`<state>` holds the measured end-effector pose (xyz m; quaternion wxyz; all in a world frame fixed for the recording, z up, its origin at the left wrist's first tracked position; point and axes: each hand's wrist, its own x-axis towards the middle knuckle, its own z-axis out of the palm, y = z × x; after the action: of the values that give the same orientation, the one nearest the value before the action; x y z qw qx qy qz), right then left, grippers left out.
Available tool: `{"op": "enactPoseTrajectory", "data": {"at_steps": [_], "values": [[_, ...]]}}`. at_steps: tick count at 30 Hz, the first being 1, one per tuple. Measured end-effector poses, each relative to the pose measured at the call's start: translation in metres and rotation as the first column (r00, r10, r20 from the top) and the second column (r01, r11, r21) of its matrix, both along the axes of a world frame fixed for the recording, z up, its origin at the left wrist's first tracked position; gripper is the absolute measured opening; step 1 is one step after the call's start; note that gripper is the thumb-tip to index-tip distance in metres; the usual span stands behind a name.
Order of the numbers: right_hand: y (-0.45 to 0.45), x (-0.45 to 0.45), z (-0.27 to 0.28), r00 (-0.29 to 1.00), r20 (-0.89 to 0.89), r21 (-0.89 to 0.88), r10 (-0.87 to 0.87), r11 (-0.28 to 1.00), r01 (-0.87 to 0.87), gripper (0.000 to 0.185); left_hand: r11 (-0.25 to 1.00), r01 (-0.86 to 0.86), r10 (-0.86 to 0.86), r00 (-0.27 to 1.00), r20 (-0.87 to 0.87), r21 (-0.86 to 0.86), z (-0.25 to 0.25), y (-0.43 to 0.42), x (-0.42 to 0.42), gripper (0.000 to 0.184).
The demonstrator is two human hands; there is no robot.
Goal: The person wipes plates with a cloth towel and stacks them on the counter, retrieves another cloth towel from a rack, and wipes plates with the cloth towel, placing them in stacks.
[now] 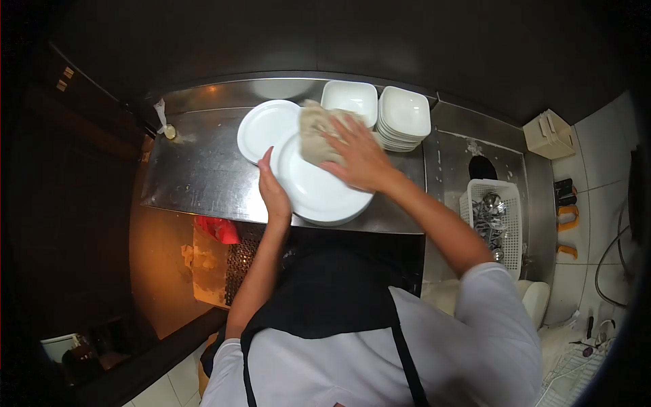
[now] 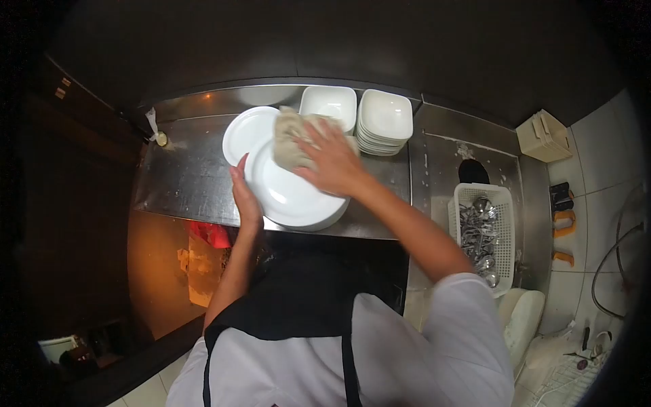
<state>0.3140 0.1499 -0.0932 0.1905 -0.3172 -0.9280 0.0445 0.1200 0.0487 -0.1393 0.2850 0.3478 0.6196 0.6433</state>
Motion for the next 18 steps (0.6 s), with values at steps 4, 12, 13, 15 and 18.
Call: {"op": "enactPoseTrajectory", "data": {"at_steps": [4,12,13,15,18], "values": [[-0.058,-0.047,-0.014,0.956,-0.224,-0.12,0.189,0.968,-0.22,0.06,0.995,0.002,-0.051,0.859,0.509,0.096,0.018,-0.003,0.006,0.072],[-0.071,0.071,-0.011,0.987,-0.146,-0.142,-0.064,0.989,0.043,0.056,0.986,-0.06,-0.036,0.838,-0.545,-0.158,0.036,0.007,-0.014,0.038],[-0.065,0.069,-0.016,0.966,-0.203,-0.178,-0.159,0.976,0.123,0.054,0.988,-0.061,-0.031,0.825,-0.564,-0.145,0.034,0.011,-0.02,0.033],[-0.05,0.062,-0.03,0.886,-0.376,-0.283,-0.273,0.944,0.17,0.053,0.997,-0.058,0.019,0.841,-0.541,-0.054,0.023,0.02,-0.022,0.033],[-0.035,0.054,-0.035,0.784,-0.573,-0.334,-0.236,0.942,0.039,0.054,0.992,-0.105,0.064,0.9,-0.431,-0.072,0.042,0.017,0.011,0.047]]}}
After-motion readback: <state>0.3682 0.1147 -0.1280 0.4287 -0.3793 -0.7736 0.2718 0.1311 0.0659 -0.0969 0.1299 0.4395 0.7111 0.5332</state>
